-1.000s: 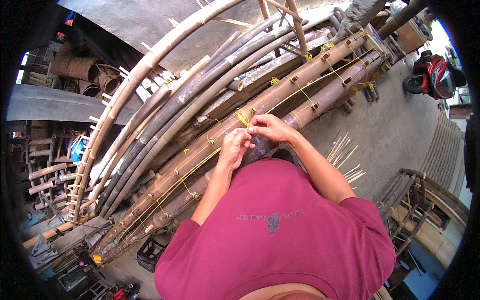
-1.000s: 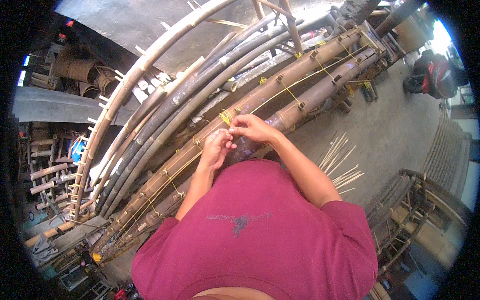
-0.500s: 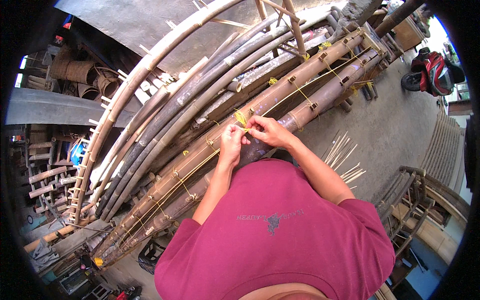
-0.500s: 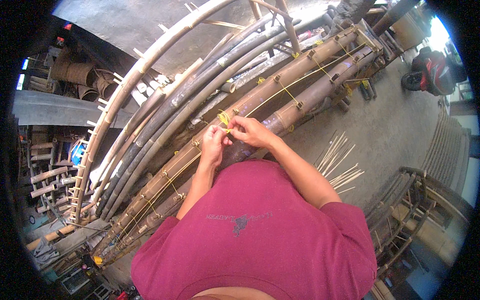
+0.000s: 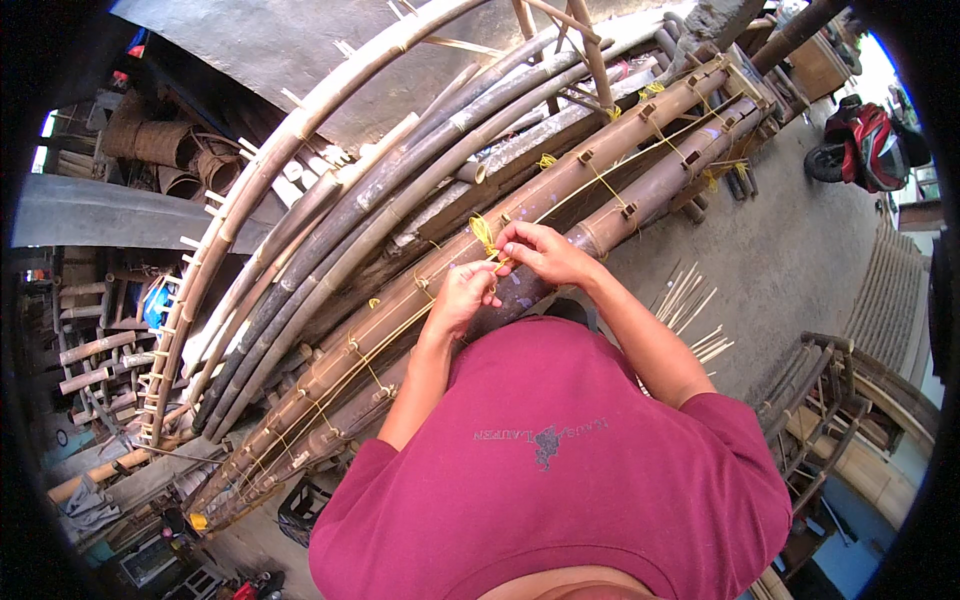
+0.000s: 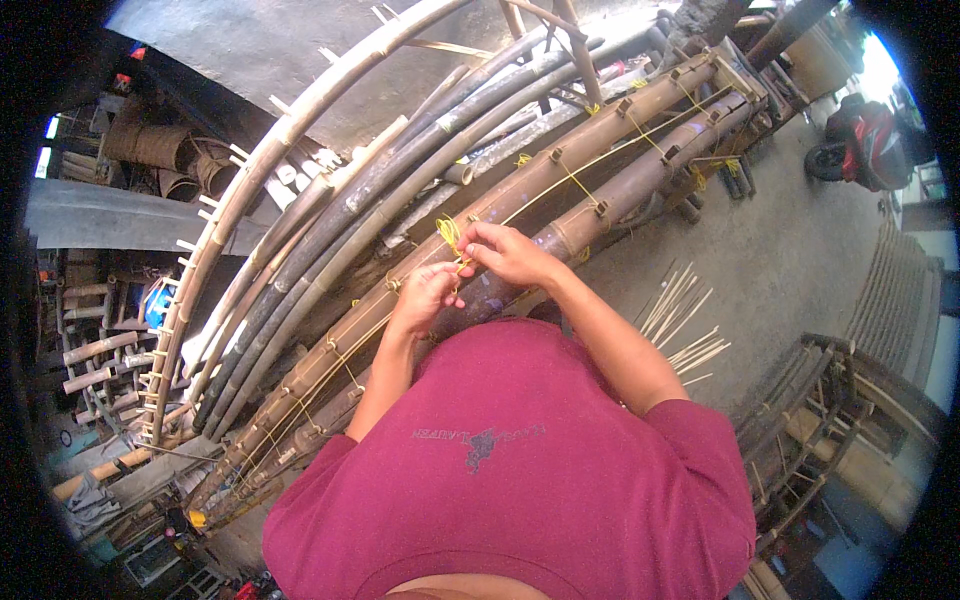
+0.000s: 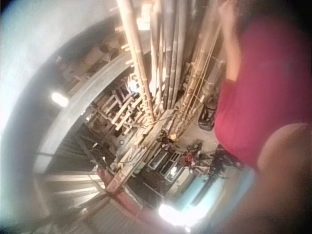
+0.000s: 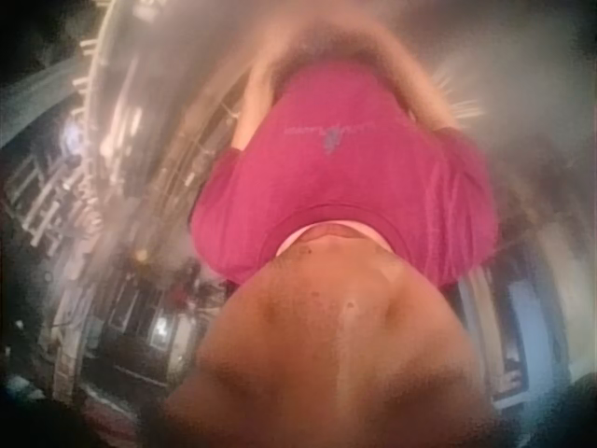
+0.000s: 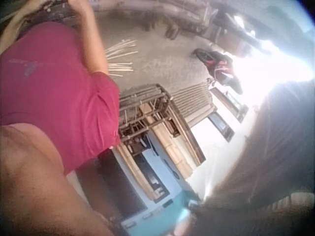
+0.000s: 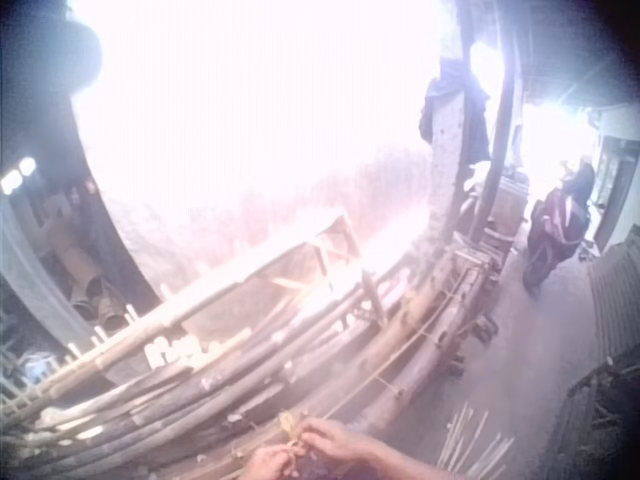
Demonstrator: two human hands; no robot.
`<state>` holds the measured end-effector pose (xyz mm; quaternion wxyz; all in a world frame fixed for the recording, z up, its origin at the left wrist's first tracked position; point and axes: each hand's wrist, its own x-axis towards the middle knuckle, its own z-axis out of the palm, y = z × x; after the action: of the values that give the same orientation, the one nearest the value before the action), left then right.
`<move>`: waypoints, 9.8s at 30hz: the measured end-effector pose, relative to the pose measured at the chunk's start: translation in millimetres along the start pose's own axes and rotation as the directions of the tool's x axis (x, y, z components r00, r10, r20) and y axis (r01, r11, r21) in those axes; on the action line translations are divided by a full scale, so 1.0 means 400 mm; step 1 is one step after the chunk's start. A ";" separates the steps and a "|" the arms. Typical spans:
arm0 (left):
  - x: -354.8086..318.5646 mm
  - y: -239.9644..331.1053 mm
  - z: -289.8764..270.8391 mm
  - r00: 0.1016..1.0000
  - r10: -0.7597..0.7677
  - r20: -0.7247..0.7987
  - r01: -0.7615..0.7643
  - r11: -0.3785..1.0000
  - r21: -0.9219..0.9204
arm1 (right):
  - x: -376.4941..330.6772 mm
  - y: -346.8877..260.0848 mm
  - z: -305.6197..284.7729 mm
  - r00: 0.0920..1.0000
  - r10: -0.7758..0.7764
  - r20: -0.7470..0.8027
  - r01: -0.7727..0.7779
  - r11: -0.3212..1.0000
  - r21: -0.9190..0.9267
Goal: The person ties thin bamboo sticks to a larger bamboo frame using yellow string. They repeatedly wrap and knot the string at multiple points along the frame, securing each stick in place. The person occasionally adjusts the sticks and repositions the string to maintain tension.
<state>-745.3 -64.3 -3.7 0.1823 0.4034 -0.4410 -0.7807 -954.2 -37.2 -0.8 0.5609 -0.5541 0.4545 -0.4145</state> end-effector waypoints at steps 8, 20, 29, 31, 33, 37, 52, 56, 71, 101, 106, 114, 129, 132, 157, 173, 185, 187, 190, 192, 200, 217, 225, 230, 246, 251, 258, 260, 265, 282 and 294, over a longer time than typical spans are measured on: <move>-0.034 -0.022 0.045 0.985 0.148 -0.091 -0.123 0.963 0.240 | 0.054 -0.033 -0.011 0.947 0.318 -0.032 -0.293 0.823 -0.487; -0.033 -0.080 0.041 0.958 0.278 -0.075 -0.237 0.909 0.343 | 0.065 -0.015 0.004 0.950 0.309 0.035 -0.172 0.614 -0.770; -0.050 -0.021 0.077 0.947 0.296 -0.122 -0.260 0.934 0.246 | 0.004 -0.133 0.025 0.981 0.094 0.168 -0.106 0.992 0.064; -0.046 -0.017 0.079 0.934 0.335 -0.123 -0.304 0.928 0.216 | -0.016 -0.142 0.031 0.990 0.064 0.127 -0.073 0.995 0.065; -0.036 -0.025 0.076 0.933 0.342 -0.114 -0.304 0.917 0.257 | -0.044 -0.166 0.028 0.994 0.057 0.093 -0.062 0.996 0.057; -0.021 -0.025 0.080 0.919 0.392 -0.048 -0.357 0.876 0.324 | -0.105 -0.189 0.033 0.987 0.141 0.079 -0.149 0.982 0.117; 0.058 -0.016 0.056 0.922 0.379 0.077 -0.386 0.917 0.106 | -0.255 -0.127 0.076 0.970 -0.238 -0.050 0.206 0.913 -0.352; 0.153 -0.029 0.066 0.887 0.237 0.396 -0.363 0.888 0.283 | -0.276 -0.081 0.085 0.951 0.103 -0.293 0.001 0.942 0.335; 0.226 -0.007 0.136 0.910 0.411 0.053 -0.316 0.607 0.729 | -0.241 -0.133 0.099 0.754 0.130 -0.644 0.359 0.739 0.570; 0.226 -0.013 0.138 0.922 0.387 -0.028 -0.246 0.639 0.729 | -0.268 -0.192 0.038 0.837 0.004 -0.547 0.199 0.929 0.311; 0.166 -0.008 0.128 0.883 0.465 0.058 -0.461 0.839 0.288 | -0.128 -0.284 -0.028 0.952 -0.082 -0.293 0.139 0.974 0.180; 0.115 0.198 0.081 0.818 0.573 0.041 -0.545 0.752 0.370 | 0.155 -0.277 -0.081 0.952 -0.176 -0.249 0.213 0.968 0.131; 0.560 0.089 -0.179 0.847 0.393 -0.358 0.092 0.555 0.827 | -0.317 -0.004 -0.181 0.862 0.204 -0.464 -0.161 0.978 0.132; 0.550 0.039 -0.093 0.901 0.362 -0.239 0.181 0.188 0.965 | -0.471 0.056 -0.182 0.700 0.395 -0.595 -0.292 0.919 0.266; -0.442 -0.105 0.008 0.552 0.556 -0.621 -0.187 0.809 0.558 | -0.408 0.416 0.062 0.781 0.517 0.350 0.144 0.397 -0.907; -1.494 -0.703 -0.159 -0.064 0.204 -0.977 -0.016 0.979 0.205 | -0.237 0.405 1.217 0.295 0.329 0.897 0.653 0.616 -0.441; -1.752 -1.462 -0.458 -0.291 -0.239 -0.926 0.264 0.911 -0.318 | -0.074 0.480 2.056 -0.055 0.376 0.925 0.778 0.597 -0.197; -1.779 -1.595 -0.481 -0.228 -0.456 -0.860 0.136 0.860 -0.492 | -0.021 0.498 2.228 -0.067 0.410 0.909 0.759 0.613 -0.221; -1.766 -1.880 -0.396 -0.258 -0.635 -0.728 -0.161 0.771 -0.616 | -0.029 0.502 2.577 -0.239 0.505 0.830 0.849 0.523 -0.073; -1.838 -1.876 -0.416 -0.060 -0.901 -0.430 -0.711 0.341 -0.615 | -0.041 0.462 2.778 -0.251 0.442 0.861 0.816 0.575 -0.057; -2.043 -1.952 -0.647 0.128 -0.919 -0.372 -0.829 0.107 -0.550 | -0.163 0.475 3.630 -0.246 0.377 0.893 0.695 0.711 -0.109; -3.306 -2.186 -1.189 -0.486 -0.816 -0.312 -0.695 0.577 -0.428 | -0.404 1.052 4.740 0.397 0.504 0.767 0.648 0.439 -0.623; -3.244 -2.269 -1.416 -0.031 -0.681 -0.732 -0.410 0.676 -0.612 | -0.369 0.881 4.489 0.488 0.374 0.788 0.431 0.682 -0.591; -3.202 -2.166 -1.776 0.099 -0.294 -0.951 0.165 0.947 -0.276 | -0.336 0.741 3.878 0.534 0.524 0.664 0.166 0.705 -0.690; -1.830 -0.930 -1.574 0.963 0.197 -0.182 -0.012 0.710 0.704 | -0.723 0.533 2.259 0.425 0.794 -0.434 -0.751 0.577 0.321; -1.561 -0.558 -1.151 0.974 0.185 0.132 -0.218 0.597 0.772 | -0.807 0.567 2.079 0.406 0.745 -0.529 -0.612 0.652 0.447; -1.321 -0.304 -0.867 0.948 0.122 0.293 -0.312 0.529 0.789 | -0.704 0.385 1.829 0.361 0.690 -0.627 -0.257 0.720 0.644; -1.210 -0.276 -0.822 0.894 0.259 0.366 -0.448 0.517 0.729 | -0.673 0.329 1.745 0.308 0.664 -0.682 -0.159 0.742 0.651; -0.947 -0.091 -0.610 0.833 0.461 0.305 -0.527 0.496 0.690 | -0.632 0.277 1.488 0.258 0.535 -0.805 -0.101 0.843 0.528; 0.181 0.134 -0.143 0.961 0.271 0.052 -0.105 0.185 0.977 | -0.377 0.040 0.627 0.544 0.231 -0.806 -0.074 0.971 0.229; 0.241 -0.004 -0.141 0.854 0.520 -0.029 -0.219 0.409 0.886 | -0.229 -0.064 0.172 0.860 0.290 -0.420 -0.350 0.934 -0.071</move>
<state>-759.2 -156.0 -66.3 0.1923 0.4430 -0.8135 -0.3240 -908.8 67.5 27.4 0.4748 -0.4126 0.6745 -0.3864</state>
